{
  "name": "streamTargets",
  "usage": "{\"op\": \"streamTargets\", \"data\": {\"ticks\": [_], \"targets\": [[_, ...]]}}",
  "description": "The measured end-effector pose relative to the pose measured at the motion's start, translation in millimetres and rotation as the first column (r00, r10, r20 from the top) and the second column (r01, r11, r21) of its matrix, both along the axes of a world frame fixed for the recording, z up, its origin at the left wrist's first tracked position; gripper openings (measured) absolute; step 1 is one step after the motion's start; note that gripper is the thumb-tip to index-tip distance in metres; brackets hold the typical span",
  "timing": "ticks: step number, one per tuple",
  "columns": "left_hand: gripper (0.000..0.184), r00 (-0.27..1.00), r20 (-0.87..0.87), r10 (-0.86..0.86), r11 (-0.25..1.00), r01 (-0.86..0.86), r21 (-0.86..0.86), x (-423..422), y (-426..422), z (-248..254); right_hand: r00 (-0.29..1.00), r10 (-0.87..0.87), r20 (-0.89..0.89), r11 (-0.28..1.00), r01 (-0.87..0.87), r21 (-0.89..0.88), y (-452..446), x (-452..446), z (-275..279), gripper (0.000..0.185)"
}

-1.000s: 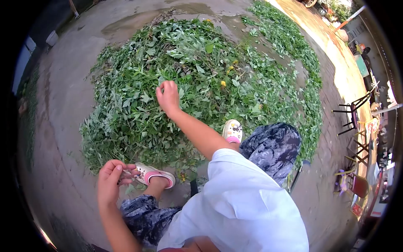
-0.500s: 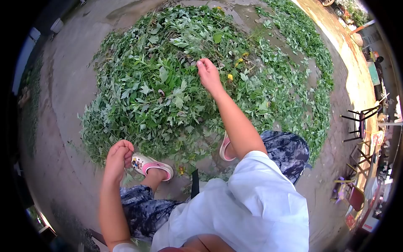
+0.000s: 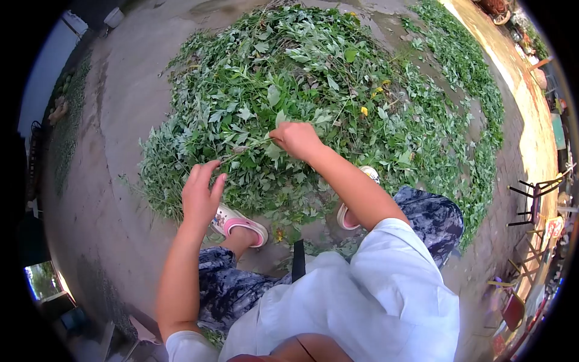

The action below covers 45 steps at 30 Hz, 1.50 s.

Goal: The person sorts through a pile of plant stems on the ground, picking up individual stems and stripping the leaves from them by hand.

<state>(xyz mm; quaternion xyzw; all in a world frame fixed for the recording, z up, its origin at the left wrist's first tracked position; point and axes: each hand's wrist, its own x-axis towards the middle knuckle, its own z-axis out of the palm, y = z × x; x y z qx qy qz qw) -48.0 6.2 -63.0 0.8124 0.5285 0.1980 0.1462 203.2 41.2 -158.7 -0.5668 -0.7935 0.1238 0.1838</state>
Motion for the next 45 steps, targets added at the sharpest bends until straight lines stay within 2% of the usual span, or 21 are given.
{"op": "streamTargets", "data": {"ticks": [1, 3, 6, 9, 12, 14, 18, 20, 22, 24, 26, 29, 30, 32, 33, 34, 36, 38, 40, 43, 45], "targets": [[0.026, 1.0, -0.003, 0.011, 1.0, -0.011, 0.006, 3.2, -1.0, 6.3, 0.997, 0.067, -0.026, 0.995, -0.065, 0.074, -6.8, -5.7, 14.0, 0.013], [0.036, 0.986, -0.116, -0.123, 0.988, 0.133, 0.079, 11.6, -5.1, 20.7, 0.991, 0.133, 0.032, 0.989, -0.135, 0.055, -20.1, -17.3, 48.8, 0.012], [0.035, 0.979, -0.121, -0.163, 0.986, 0.159, -0.039, 15.8, -13.9, 14.9, 0.968, 0.243, 0.06, 0.962, -0.248, 0.109, -34.9, -29.0, 79.5, 0.011], [0.019, 0.985, -0.055, -0.162, 0.977, 0.152, -0.149, 12.6, -18.8, 6.9, 0.934, 0.351, 0.065, 0.898, -0.355, 0.259, -42.5, -32.5, 94.7, 0.014], [0.023, 0.975, 0.069, -0.211, 0.942, 0.221, -0.254, 7.8, -23.7, 3.1, 0.924, 0.362, 0.121, 0.888, -0.382, 0.258, -40.0, -18.2, 103.1, 0.016], [0.027, 0.948, 0.273, -0.163, 0.853, 0.275, -0.443, 1.9, -25.8, 2.0, 0.948, 0.291, 0.125, 0.921, -0.313, 0.231, -35.6, 3.3, 100.4, 0.018], [0.031, 0.949, 0.27, -0.165, 0.739, 0.3, -0.604, -22.0, -26.4, 3.7, 0.982, 0.121, 0.142, 0.952, -0.155, 0.265, -29.1, 52.1, 83.6, 0.02], [0.032, 0.951, 0.265, -0.158, 0.743, 0.292, -0.603, -45.6, -23.3, -1.7, 0.98, -0.009, 0.201, 0.948, -0.055, 0.314, -30.6, 82.6, 83.7, 0.02], [0.031, 0.971, 0.226, -0.078, 0.715, 0.212, -0.666, -65.6, -18.8, 7.7, 0.968, -0.047, 0.245, 0.94, -0.04, 0.339, -33.0, 98.9, 89.8, 0.024], [0.029, 0.942, 0.317, 0.112, 0.586, 0.195, -0.787, -74.2, -20.1, 35.1, 0.964, -0.029, 0.264, 0.934, -0.068, 0.352, -29.5, 90.0, 89.8, 0.025], [0.025, 0.913, 0.371, 0.168, 0.563, 0.22, -0.797, -73.5, -28.2, 54.3, 0.953, 0.087, 0.291, 0.94, -0.175, 0.293, -14.8, 52.5, 90.2, 0.023], [0.019, 0.921, 0.389, 0.008, 0.435, 0.347, -0.831, -66.5, -39.2, 72.6, 0.895, 0.292, 0.338, 0.906, -0.372, 0.202, 16.6, -50.1, 96.9, 0.023], [0.019, 0.922, 0.388, 0.005, 0.438, 0.347, -0.829, -67.0, -41.3, 71.2, 0.897, 0.353, 0.265, 0.878, -0.415, 0.238, 28.5, -85.5, 92.1, 0.03], [0.017, 0.926, 0.376, -0.041, 0.453, 0.352, -0.819, -70.3, -43.7, 64.5, 0.925, 0.308, 0.223, 0.926, -0.345, 0.153, 38.5, -147.0, 104.1, 0.049], [0.016, 0.931, 0.363, -0.025, 0.464, 0.332, -0.821, -75.0, -43.6, 62.2, 0.963, 0.257, 0.081, 0.958, -0.265, 0.11, 43.2, -169.6, 99.1, 0.04], [0.016, 0.936, 0.353, -0.012, 0.459, 0.318, -0.829, -80.4, -44.6, 60.8, 0.961, 0.267, 0.068, 0.956, -0.273, 0.104, 43.4, -176.2, 90.8, 0.04], [0.018, 0.924, 0.343, 0.168, 0.561, 0.196, -0.804, -93.0, -45.9, 59.0, 0.979, 0.118, -0.167, 0.988, -0.132, -0.075, 42.4, -189.3, 70.0, 0.027], [0.018, 0.921, 0.332, 0.205, 0.572, 0.162, -0.804, -101.9, -43.1, 57.7, 0.996, 0.045, -0.072, 0.975, -0.059, -0.212, 43.0, -167.6, 30.0, 0.018], [0.015, 0.905, 0.408, 0.124, 0.716, 0.203, -0.668, -110.8, -39.9, 49.3, 0.966, 0.088, 0.242, 0.911, 0.021, -0.412, 36.7, -135.4, -11.3, 0.017], [0.014, 0.913, 0.378, 0.152, 0.739, 0.149, -0.657, -106.1, -35.0, 48.6, 0.955, 0.087, 0.285, 0.888, 0.056, -0.456, 22.4, -114.6, -62.5, 0.018], [0.015, 0.921, 0.364, 0.139, 0.767, 0.133, -0.628, -104.0, -32.8, 46.7, 0.97, -0.057, 0.237, 0.93, 0.138, -0.34, 12.7, -117.5, -80.9, 0.018]]}}
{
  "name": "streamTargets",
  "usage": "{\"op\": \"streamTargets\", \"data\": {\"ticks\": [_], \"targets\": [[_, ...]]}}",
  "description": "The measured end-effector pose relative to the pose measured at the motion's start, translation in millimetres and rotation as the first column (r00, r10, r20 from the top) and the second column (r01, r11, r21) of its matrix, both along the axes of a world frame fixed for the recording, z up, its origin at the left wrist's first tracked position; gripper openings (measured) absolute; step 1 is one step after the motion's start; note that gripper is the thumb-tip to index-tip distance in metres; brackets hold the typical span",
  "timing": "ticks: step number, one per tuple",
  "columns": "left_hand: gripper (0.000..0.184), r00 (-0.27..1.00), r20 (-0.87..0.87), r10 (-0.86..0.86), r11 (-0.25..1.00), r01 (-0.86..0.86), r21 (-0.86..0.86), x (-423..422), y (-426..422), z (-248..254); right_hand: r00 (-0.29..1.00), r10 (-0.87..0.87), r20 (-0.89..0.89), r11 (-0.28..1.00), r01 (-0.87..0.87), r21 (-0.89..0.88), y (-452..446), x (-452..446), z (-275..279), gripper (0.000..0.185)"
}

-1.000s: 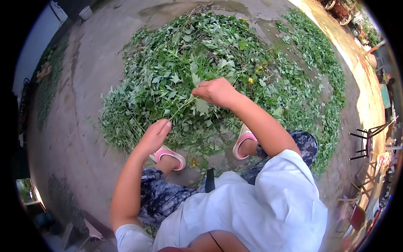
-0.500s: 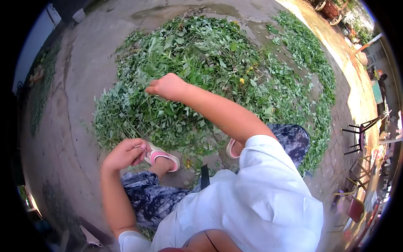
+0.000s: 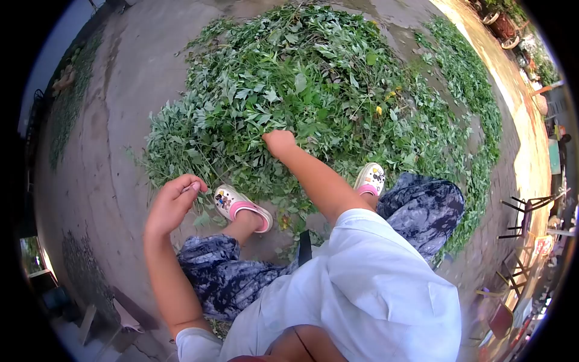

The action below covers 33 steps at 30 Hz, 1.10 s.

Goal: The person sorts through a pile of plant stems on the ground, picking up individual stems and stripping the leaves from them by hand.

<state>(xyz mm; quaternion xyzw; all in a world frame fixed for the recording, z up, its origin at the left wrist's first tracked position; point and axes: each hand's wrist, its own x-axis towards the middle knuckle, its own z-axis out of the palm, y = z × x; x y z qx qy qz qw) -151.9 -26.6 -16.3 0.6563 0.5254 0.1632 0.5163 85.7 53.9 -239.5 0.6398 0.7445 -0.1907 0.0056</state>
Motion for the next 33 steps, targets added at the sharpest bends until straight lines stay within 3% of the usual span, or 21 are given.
{"op": "streamTargets", "data": {"ticks": [1, 3, 5, 7, 9, 11, 12, 13, 15, 17, 18, 19, 21, 22, 24, 25, 27, 29, 31, 32, 33], "targets": [[0.016, 1.0, -0.003, 0.023, 0.999, -0.023, 0.026, 1.1, 0.4, -2.5, 1.0, 0.004, -0.003, 1.0, -0.004, 0.001, -0.8, -0.7, -5.8, 0.018], [0.017, 0.999, -0.011, 0.047, 0.998, -0.046, 0.05, 3.0, 1.2, -3.2, 0.973, 0.114, 0.199, 0.993, -0.108, -0.041, -2.4, -1.1, -14.4, 0.02], [0.023, 0.99, -0.062, 0.129, 0.992, -0.129, 0.003, 4.3, 1.6, -1.2, 0.968, 0.154, 0.198, 0.987, -0.142, -0.069, -5.9, 3.4, -19.2, 0.02], [0.025, 0.989, -0.064, 0.132, 0.991, -0.13, 0.042, -0.8, 4.3, -12.4, 0.987, 0.151, 0.052, 0.988, -0.153, 0.032, -17.7, 4.0, -3.3, 0.018], [0.027, 0.989, -0.06, 0.138, 0.988, -0.133, 0.084, 0.1, 6.9, -13.7, 0.927, 0.156, -0.342, 0.98, -0.102, 0.171, -42.5, -1.3, 24.5, 0.016], [0.026, 0.972, -0.127, 0.198, 0.98, -0.191, 0.06, 8.2, 8.1, -6.2, 0.68, 0.156, -0.716, 0.962, 0.06, 0.266, -68.0, -11.0, 69.3, 0.014], [0.026, 0.973, -0.125, 0.196, 0.98, -0.189, 0.064, 11.9, 8.2, -11.7, 0.574, 0.015, -0.819, 0.983, 0.143, 0.119, -79.4, -16.4, 96.1, 0.016], [0.026, 0.978, -0.028, 0.207, 0.976, -0.205, 0.077, 15.7, 8.5, -24.5, 0.431, -0.175, -0.885, 0.983, 0.122, -0.134, -88.6, -19.4, 122.8, 0.018], [0.027, 0.976, 0.07, 0.207, 0.972, -0.213, 0.096, 25.6, 7.2, -35.0, 0.26, -0.17, -0.95, 0.985, 0.038, -0.166, -103.2, -27.7, 153.7, 0.017], [0.042, 0.889, 0.366, 0.274, 0.953, -0.198, -0.23, 41.0, 3.5, -35.2, 0.216, 0.204, -0.955, 0.977, 0.02, 0.213, -109.1, -34.7, 178.0, 0.013], [0.058, 0.905, 0.37, 0.209, 0.973, -0.156, -0.168, 49.5, -3.6, -27.3, 0.189, 0.241, -0.952, 0.968, 0.031, 0.251, -110.1, -39.3, 180.3, 0.012], [0.063, 0.727, 0.579, 0.371, 0.917, -0.186, -0.353, 56.2, -8.4, -44.1, 0.132, 0.335, -0.933, 0.921, 0.163, 0.354, -108.9, -47.1, 187.7, 0.012], [0.062, 0.605, 0.707, 0.366, 0.928, -0.179, -0.326, 58.8, -24.9, -57.3, 0.368, 0.228, -0.902, 0.929, 0.197, 0.315, -110.6, -41.8, 201.4, 0.015], [0.062, 0.61, 0.708, 0.356, 0.931, -0.165, -0.325, 71.2, -29.3, -47.8, 0.372, 0.224, -0.901, 0.925, 0.21, 0.316, -110.5, -41.9, 204.6, 0.015], [0.052, 0.545, 0.681, 0.49, 0.864, -0.407, -0.296, 93.7, -40.0, -31.0, 0.329, 0.144, -0.933, 0.925, 0.29, 0.244, -108.6, -45.7, 207.4, 0.019], [0.052, 0.551, 0.68, 0.485, 0.868, -0.396, -0.298, 91.8, -39.8, -31.2, 0.33, 0.138, -0.934, 0.922, 0.301, 0.242, -108.0, -46.1, 208.3, 0.019], [0.039, 0.706, 0.599, 0.379, 0.904, -0.42, -0.078, 81.1, -34.7, -31.4, 0.447, 0.153, -0.881, 0.878, 0.349, 0.329, -105.3, -45.4, 208.2, 0.019], [0.031, 0.774, 0.524, 0.354, 0.926, -0.369, -0.08, 75.4, -34.0, -26.3, 0.445, 0.12, -0.887, 0.878, 0.37, 0.304, -101.6, -48.4, 197.3, 0.018], [0.029, 0.747, 0.575, 0.335, 0.942, -0.286, -0.178, 79.7, -33.1, -20.2, 0.679, 0.221, -0.7, 0.768, 0.321, 0.554, -100.5, -50.1, 189.8, 0.018], [0.026, 0.648, 0.599, 0.47, 0.882, -0.38, -0.28, 86.9, -36.0, -17.9, 0.597, 0.28, -0.752, 0.822, 0.255, 0.509, -100.3, -53.0, 181.7, 0.021], [0.026, 0.654, 0.596, 0.467, 0.884, -0.374, -0.281, 86.9, -35.9, -19.6, 0.472, 0.339, -0.814, 0.885, 0.133, 0.446, -99.1, -50.9, 178.8, 0.028]]}}
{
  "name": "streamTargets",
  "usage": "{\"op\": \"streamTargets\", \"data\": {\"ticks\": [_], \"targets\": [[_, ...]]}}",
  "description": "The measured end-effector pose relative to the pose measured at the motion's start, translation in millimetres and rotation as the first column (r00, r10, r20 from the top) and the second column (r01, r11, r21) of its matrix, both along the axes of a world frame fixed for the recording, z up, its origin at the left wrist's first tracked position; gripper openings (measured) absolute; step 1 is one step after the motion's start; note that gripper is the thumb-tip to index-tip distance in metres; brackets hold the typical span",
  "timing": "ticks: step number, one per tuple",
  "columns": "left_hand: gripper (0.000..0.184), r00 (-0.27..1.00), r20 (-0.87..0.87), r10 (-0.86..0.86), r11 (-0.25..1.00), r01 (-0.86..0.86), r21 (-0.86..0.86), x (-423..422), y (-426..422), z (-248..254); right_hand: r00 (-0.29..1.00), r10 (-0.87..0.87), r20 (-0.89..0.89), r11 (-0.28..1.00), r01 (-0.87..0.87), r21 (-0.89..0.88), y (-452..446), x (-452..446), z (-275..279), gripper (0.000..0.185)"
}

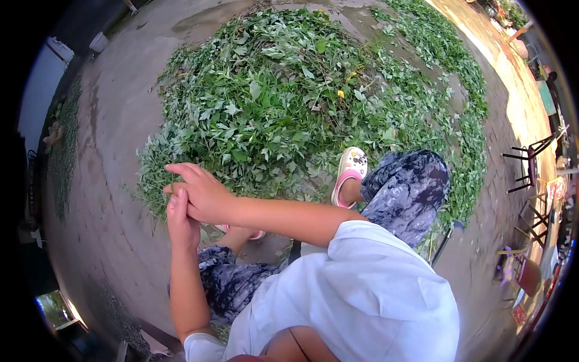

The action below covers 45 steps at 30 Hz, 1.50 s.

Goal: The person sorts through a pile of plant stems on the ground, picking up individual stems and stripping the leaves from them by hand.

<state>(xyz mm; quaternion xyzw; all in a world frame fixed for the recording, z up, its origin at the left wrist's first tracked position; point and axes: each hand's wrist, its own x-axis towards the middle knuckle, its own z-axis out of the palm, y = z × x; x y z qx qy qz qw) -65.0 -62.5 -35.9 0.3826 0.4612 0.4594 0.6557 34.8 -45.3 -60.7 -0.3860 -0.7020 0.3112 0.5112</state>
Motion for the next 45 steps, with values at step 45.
{"op": "streamTargets", "data": {"ticks": [45], "targets": [[0.025, 0.803, -0.482, 0.35, 0.934, -0.339, 0.113, -94.4, 33.7, 30.5, 0.988, -0.123, 0.093, 0.987, 0.131, -0.09, 76.6, 113.2, -113.6, 0.019]]}}
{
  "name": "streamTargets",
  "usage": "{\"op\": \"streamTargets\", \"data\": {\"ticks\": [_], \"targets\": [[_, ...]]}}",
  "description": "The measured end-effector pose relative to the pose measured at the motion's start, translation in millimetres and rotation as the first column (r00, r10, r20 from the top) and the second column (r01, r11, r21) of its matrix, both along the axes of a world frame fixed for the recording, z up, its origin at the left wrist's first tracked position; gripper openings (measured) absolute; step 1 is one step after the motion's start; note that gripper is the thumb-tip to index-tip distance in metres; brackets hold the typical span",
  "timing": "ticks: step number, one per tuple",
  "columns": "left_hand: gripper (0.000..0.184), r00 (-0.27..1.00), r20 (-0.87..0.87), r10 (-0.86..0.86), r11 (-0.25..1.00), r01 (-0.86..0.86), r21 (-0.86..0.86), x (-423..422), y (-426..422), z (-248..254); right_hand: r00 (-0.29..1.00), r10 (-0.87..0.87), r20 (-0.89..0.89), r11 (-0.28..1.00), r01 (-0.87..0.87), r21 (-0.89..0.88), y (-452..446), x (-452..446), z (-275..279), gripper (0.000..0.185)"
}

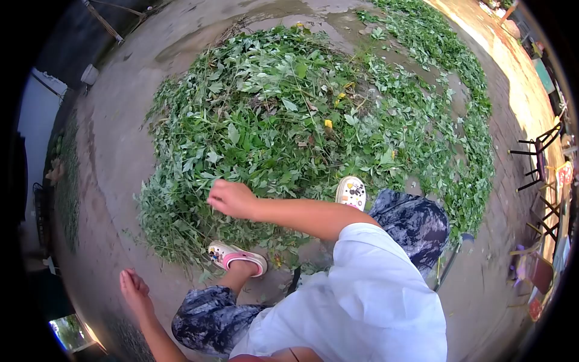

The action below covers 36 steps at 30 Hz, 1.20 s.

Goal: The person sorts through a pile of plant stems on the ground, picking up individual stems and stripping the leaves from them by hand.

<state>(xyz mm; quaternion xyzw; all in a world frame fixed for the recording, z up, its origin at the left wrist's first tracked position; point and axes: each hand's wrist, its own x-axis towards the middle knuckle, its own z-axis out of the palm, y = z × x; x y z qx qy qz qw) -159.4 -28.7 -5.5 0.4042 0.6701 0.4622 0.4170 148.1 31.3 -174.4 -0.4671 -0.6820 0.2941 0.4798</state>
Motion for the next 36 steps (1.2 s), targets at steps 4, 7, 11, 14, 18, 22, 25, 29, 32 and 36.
{"op": "streamTargets", "data": {"ticks": [4, 7, 11, 14, 18, 22, 25, 29, 32, 36], "targets": [[0.038, 0.51, -0.847, 0.151, 0.988, -0.105, 0.112, -212.8, -97.5, -38.9, 0.811, -0.575, 0.112, 0.817, 0.576, 0.021, 99.4, 99.2, -26.7, 0.013], [0.03, 0.267, -0.963, -0.016, 0.898, -0.419, -0.131, -289.7, -198.1, -71.4, 0.646, -0.72, 0.254, 0.669, 0.744, 0.005, 151.2, 150.4, -32.4, 0.018], [0.03, 0.42, -0.762, -0.493, 0.555, -0.523, -0.647, -280.0, -250.5, -102.5, 0.584, -0.702, 0.407, 0.541, 0.809, -0.228, 191.8, 177.5, -31.7, 0.032], [0.03, 0.474, -0.623, -0.622, 0.447, -0.439, -0.78, -277.1, -251.0, -115.6, 0.525, -0.743, 0.415, 0.389, 0.843, -0.371, 210.4, 176.2, -26.7, 0.035], [0.031, 0.467, -0.549, -0.694, 0.442, -0.326, -0.836, -280.3, -224.3, -120.5, 0.535, -0.731, 0.424, 0.363, 0.831, -0.422, 231.2, 172.7, -28.1, 0.031], [0.031, 0.437, -0.556, -0.707, 0.548, -0.158, -0.821, -272.2, -177.4, -128.8, 0.672, -0.712, 0.202, 0.499, 0.687, -0.529, 251.9, 164.7, -42.3, 0.023], [0.033, 0.505, -0.662, -0.554, 0.714, -0.121, -0.69, -235.2, -132.0, -135.9, 0.778, -0.578, -0.247, 0.605, 0.205, -0.769, 255.3, 142.1, -41.2, 0.018], [0.036, 0.639, -0.666, -0.384, 0.83, -0.079, -0.553, -172.8, -66.0, -131.1, 0.701, -0.594, -0.396, 0.632, 0.102, -0.768, 260.8, 106.9, -53.6, 0.015], [0.031, 0.685, -0.642, -0.343, 0.905, 0.057, -0.423, -122.7, -19.6, -97.5, 0.699, -0.585, -0.412, 0.727, 0.228, -0.647, 253.1, 90.4, -45.0, 0.015], [0.029, 0.749, -0.533, -0.394, 0.916, 0.271, -0.296, -49.5, 27.1, -42.6, 0.791, -0.511, -0.336, 0.846, 0.393, -0.361, 206.8, 78.6, 2.1, 0.016]]}}
